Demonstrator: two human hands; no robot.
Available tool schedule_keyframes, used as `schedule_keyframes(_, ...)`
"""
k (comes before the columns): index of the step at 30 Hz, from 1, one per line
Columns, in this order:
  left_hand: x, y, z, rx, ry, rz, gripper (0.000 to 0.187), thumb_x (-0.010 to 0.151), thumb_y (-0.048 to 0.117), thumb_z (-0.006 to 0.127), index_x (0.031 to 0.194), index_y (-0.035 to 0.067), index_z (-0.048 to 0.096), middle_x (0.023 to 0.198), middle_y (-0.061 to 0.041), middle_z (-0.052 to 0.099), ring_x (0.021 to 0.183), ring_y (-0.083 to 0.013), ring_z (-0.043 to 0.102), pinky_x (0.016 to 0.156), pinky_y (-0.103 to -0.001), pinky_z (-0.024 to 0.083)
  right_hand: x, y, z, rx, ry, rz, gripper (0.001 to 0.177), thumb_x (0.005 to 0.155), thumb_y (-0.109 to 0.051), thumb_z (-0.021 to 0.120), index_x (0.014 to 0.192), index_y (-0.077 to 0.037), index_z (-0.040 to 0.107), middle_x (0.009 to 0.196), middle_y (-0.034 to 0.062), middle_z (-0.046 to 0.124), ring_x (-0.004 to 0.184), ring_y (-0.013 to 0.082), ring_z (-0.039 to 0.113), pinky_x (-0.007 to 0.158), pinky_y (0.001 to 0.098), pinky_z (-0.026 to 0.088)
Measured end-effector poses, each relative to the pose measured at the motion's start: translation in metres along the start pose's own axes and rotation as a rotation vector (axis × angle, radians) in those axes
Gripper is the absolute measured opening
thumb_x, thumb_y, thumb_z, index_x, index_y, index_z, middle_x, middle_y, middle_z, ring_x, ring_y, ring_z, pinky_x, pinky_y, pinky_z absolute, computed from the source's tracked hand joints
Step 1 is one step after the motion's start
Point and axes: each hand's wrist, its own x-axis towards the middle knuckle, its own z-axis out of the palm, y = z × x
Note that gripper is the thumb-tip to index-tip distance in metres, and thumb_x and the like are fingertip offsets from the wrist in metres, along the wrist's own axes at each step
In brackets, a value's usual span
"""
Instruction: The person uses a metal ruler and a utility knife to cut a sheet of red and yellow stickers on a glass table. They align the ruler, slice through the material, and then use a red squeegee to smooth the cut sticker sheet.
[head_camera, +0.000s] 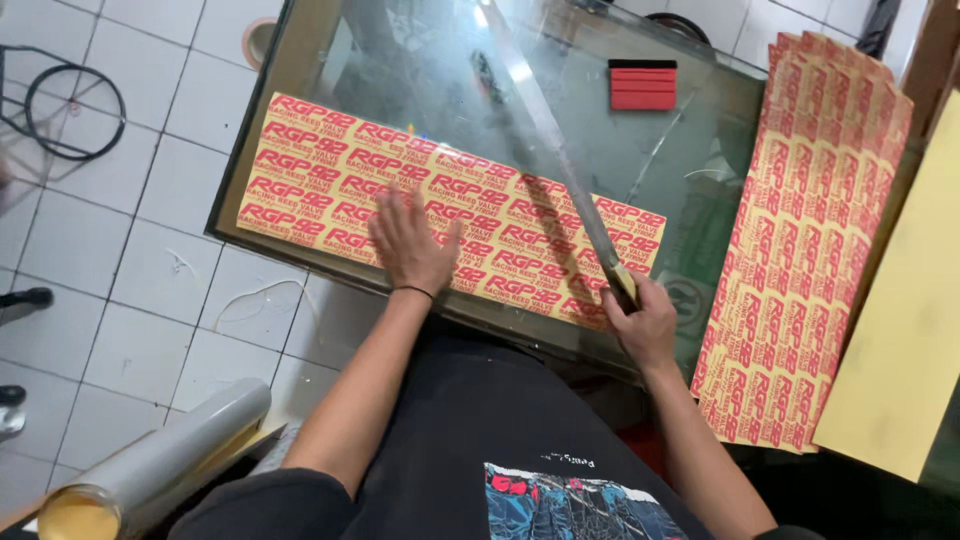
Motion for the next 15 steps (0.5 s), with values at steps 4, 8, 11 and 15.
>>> schedule_keyframes(4, 0.011, -0.049, 0.01, 0.057, 0.036, 0.014, 0.086, 0.099, 0.067, 0.057, 0.158, 0.006, 0.04, 0.168, -0.024, 0.023, 0.154, -0.0496, 0.019, 0.118, -0.072, 0.016, 0.025, 0.003, 0.033, 0.082, -0.074, -0.192, 0.039, 0.08, -0.027, 0.089, 0.113, -0.011, 0.077, 0.091, 0.0117, 0.073, 0.086, 0.0319, 0.07, 0.083, 0.04, 0.056)
schedule_keyframes(8, 0.025, -0.048, 0.006, 0.104, 0.141, 0.097, 0.081, 0.095, 0.07, 0.057, 0.15, 0.011, 0.051, 0.158, -0.018, 0.04, 0.146, -0.0417, 0.037, 0.113, -0.064, 0.028, 0.06, 0.008, 0.086, -0.005, -0.138, -0.426, 0.043, 0.075, -0.031, 0.087, 0.112, -0.012, 0.076, 0.086, 0.0063, 0.07, 0.084, 0.0262, 0.067, 0.081, 0.0357, 0.056)
schedule_keyframes(11, 0.05, -0.066, 0.0, 0.056, 0.227, 0.055, 0.069, 0.096, 0.067, 0.057, 0.14, 0.014, 0.056, 0.147, -0.013, 0.049, 0.135, -0.0359, 0.048, 0.107, -0.057, 0.036, 0.084, -0.018, 0.101, -0.063, -0.141, -0.522, 0.037, 0.079, -0.033, 0.084, 0.11, -0.015, 0.075, 0.09, 0.0043, 0.069, 0.082, 0.0252, 0.065, 0.079, 0.0346, 0.056)
schedule_keyframes(15, 0.11, -0.097, -0.036, 0.026, 0.275, -0.032, 0.069, 0.098, 0.061, 0.059, 0.142, 0.008, 0.053, 0.147, -0.018, 0.046, 0.136, -0.0384, 0.046, 0.108, -0.054, 0.038, 0.109, -0.024, 0.114, -0.201, -0.127, -0.546, 0.037, 0.076, -0.033, 0.085, 0.11, -0.021, 0.075, 0.097, 0.0022, 0.064, 0.082, 0.0249, 0.063, 0.075, 0.037, 0.054)
